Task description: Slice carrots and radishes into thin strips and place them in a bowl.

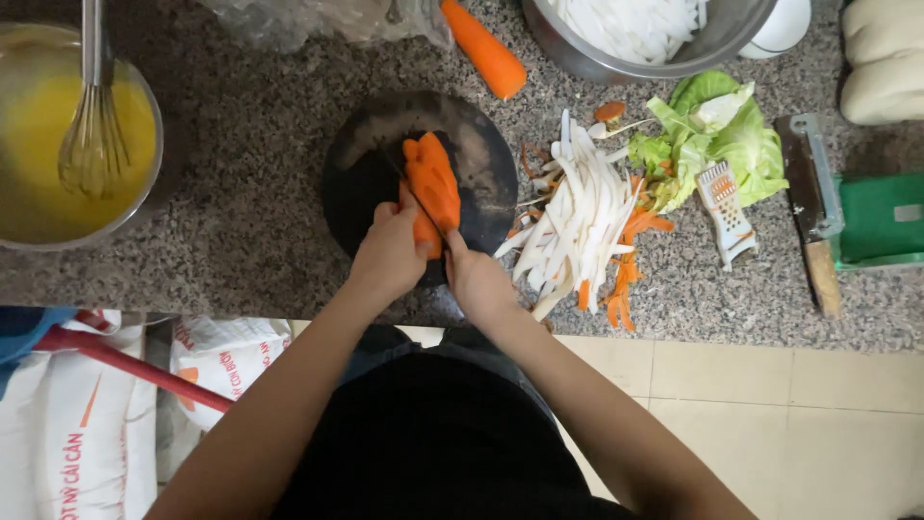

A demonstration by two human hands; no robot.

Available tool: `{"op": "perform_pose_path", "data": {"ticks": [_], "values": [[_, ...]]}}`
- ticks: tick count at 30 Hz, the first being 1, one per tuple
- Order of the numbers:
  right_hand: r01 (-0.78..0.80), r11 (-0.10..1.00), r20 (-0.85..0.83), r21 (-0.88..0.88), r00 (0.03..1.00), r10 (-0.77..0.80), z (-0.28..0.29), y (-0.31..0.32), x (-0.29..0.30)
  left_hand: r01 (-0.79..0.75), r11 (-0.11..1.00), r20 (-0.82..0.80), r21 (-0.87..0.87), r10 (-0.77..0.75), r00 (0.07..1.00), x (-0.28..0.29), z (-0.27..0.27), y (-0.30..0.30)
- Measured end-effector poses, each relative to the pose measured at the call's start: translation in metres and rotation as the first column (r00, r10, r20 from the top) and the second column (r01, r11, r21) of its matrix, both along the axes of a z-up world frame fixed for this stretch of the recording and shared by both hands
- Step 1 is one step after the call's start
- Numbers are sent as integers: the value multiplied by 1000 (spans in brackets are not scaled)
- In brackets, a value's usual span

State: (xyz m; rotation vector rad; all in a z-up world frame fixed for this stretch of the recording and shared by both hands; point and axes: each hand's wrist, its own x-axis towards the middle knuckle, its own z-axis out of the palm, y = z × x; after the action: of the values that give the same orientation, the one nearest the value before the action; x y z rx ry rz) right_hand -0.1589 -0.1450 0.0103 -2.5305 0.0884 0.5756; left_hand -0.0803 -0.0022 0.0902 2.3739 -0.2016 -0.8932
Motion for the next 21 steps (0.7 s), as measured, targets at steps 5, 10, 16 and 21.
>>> {"op": "perform_pose_path", "data": {"ticks": [5,10,16,21], "values": [[27,999,19,19,999,-28,3,-9,0,-7,1000,50,18,6,999,-8,-27,4],[140,989,50,41,989,-142,57,-13,-13,-38,999,91,-5,38,995,-14,-36,2],[130,991,29,42,991,-132,79,-11,-30,-21,999,107,-48,26,994,-13,-52,6],[9,999,-87,-34,996,-12,68,-12,-35,-73,995,57,-64,77,995,-13,-53,5]]}}
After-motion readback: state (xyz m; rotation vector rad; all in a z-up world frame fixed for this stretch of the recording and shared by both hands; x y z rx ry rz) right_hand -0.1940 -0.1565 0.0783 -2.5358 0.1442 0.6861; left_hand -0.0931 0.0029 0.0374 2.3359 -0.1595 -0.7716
